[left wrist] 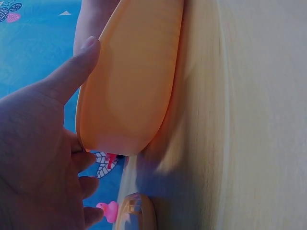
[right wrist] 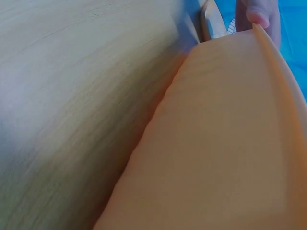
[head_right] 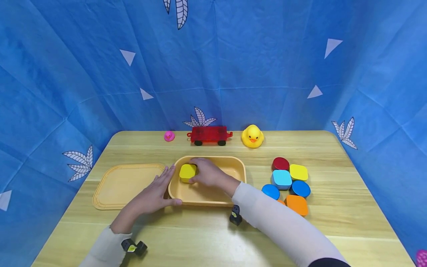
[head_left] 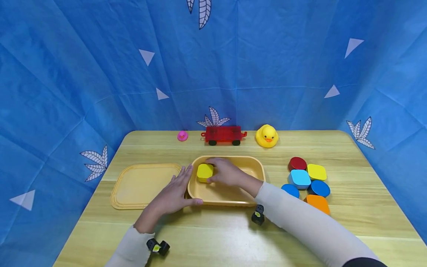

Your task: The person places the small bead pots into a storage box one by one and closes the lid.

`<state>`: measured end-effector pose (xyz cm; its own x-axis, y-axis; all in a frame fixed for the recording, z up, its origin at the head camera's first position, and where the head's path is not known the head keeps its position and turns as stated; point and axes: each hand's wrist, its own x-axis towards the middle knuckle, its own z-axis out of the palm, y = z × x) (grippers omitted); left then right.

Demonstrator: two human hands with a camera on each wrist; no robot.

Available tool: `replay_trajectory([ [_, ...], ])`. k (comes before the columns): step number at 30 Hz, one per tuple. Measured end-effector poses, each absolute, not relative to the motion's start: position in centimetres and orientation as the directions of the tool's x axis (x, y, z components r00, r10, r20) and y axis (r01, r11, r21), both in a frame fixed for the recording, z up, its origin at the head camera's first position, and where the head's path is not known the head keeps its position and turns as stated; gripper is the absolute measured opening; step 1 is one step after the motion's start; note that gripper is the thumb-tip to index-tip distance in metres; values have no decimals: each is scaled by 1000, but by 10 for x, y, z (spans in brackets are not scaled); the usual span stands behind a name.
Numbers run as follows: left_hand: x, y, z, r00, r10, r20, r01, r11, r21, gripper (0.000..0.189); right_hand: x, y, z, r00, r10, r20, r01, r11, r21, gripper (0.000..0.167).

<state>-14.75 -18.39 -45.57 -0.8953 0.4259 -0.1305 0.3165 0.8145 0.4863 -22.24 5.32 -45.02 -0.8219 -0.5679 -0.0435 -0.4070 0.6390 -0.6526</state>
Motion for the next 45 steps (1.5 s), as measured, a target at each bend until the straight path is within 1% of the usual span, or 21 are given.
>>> replay_trajectory([
  [6,-147,-183,-456,-896,419,-143,305,818,487,125,-219,66,-443,-823,-567,-26,-402,614,-679,68],
  [14,-146,-182,-455,-897,416,-148,298,819,490,126,-212,86,-434,-826,-563,-35,-380,601,-703,69],
  [24,-146,-182,-454,-900,411,-147,292,817,498,123,-201,110,-426,-825,-565,-9,-399,594,-699,70],
  [33,-146,-181,-455,-900,407,-155,288,823,490,125,-191,134,-421,-823,-565,56,-444,578,-684,69],
  [42,-146,-182,-456,-898,420,-133,308,815,492,124,-180,161,-419,-835,-544,85,-449,582,-678,71],
  [45,-146,-182,-457,-898,422,-128,312,813,493,124,-174,169,-418,-849,-524,67,-423,598,-680,70],
])
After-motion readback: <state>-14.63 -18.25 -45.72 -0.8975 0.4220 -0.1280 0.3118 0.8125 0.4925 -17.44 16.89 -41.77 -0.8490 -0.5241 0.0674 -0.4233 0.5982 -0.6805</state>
